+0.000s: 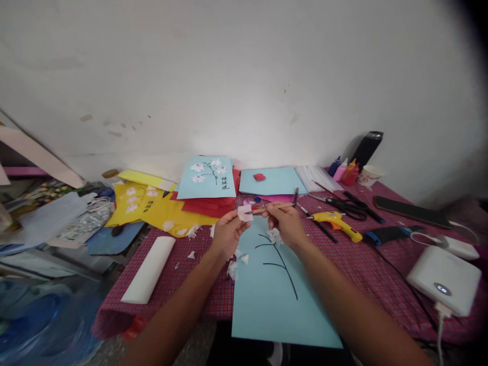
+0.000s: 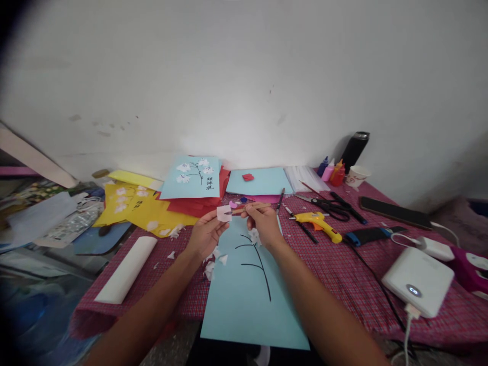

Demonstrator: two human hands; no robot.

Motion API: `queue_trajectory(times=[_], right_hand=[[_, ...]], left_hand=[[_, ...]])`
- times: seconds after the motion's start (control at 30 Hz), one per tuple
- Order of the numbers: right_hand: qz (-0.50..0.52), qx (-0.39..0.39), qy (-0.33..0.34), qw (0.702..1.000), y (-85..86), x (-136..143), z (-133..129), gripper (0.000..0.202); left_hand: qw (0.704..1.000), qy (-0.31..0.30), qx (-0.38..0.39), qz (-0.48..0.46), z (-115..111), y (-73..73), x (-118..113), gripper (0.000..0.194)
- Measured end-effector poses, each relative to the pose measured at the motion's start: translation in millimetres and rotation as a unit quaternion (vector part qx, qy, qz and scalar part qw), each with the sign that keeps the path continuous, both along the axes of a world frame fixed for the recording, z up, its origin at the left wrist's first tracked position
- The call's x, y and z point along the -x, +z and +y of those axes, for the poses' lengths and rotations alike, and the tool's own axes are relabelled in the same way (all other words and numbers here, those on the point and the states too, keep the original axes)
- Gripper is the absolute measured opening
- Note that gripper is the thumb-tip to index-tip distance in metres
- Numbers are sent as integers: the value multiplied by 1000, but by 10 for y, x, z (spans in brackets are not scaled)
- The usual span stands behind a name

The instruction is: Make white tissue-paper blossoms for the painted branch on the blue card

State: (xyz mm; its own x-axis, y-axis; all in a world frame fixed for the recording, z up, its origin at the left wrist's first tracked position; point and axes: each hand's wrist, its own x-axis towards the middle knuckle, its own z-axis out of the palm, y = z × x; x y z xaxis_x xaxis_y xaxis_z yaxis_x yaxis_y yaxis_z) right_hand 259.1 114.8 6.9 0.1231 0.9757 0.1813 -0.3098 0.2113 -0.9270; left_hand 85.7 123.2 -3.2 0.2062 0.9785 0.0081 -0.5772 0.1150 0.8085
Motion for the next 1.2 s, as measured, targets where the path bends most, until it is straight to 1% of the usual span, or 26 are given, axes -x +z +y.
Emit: queue_trajectory(times=[0.1, 0.23, 0.43, 0.73, 1.03, 1.2], right_hand=[[-17, 3, -1, 1000, -2, 9, -9, 26], [-30, -4, 2, 1000, 4, 24, -22, 26], [-50, 0, 12, 999, 35, 50, -47, 26], [-37, -8, 33, 999, 53, 54, -73, 27], [-78, -11, 14, 997, 42, 53, -70, 33], [-56, -36, 39, 997, 35, 36, -71, 29]], left_hand=[[1000, 21, 14, -3, 14, -21, -5, 24], [998, 40, 42, -6, 20, -31, -21, 27], [998, 37, 43, 7, 22, -35, -23, 28], [998, 31, 43, 13, 23, -36, -17, 27], [999, 15, 13, 50, -13, -13, -23, 28], [998, 23, 15, 61, -18, -1, -22, 29]])
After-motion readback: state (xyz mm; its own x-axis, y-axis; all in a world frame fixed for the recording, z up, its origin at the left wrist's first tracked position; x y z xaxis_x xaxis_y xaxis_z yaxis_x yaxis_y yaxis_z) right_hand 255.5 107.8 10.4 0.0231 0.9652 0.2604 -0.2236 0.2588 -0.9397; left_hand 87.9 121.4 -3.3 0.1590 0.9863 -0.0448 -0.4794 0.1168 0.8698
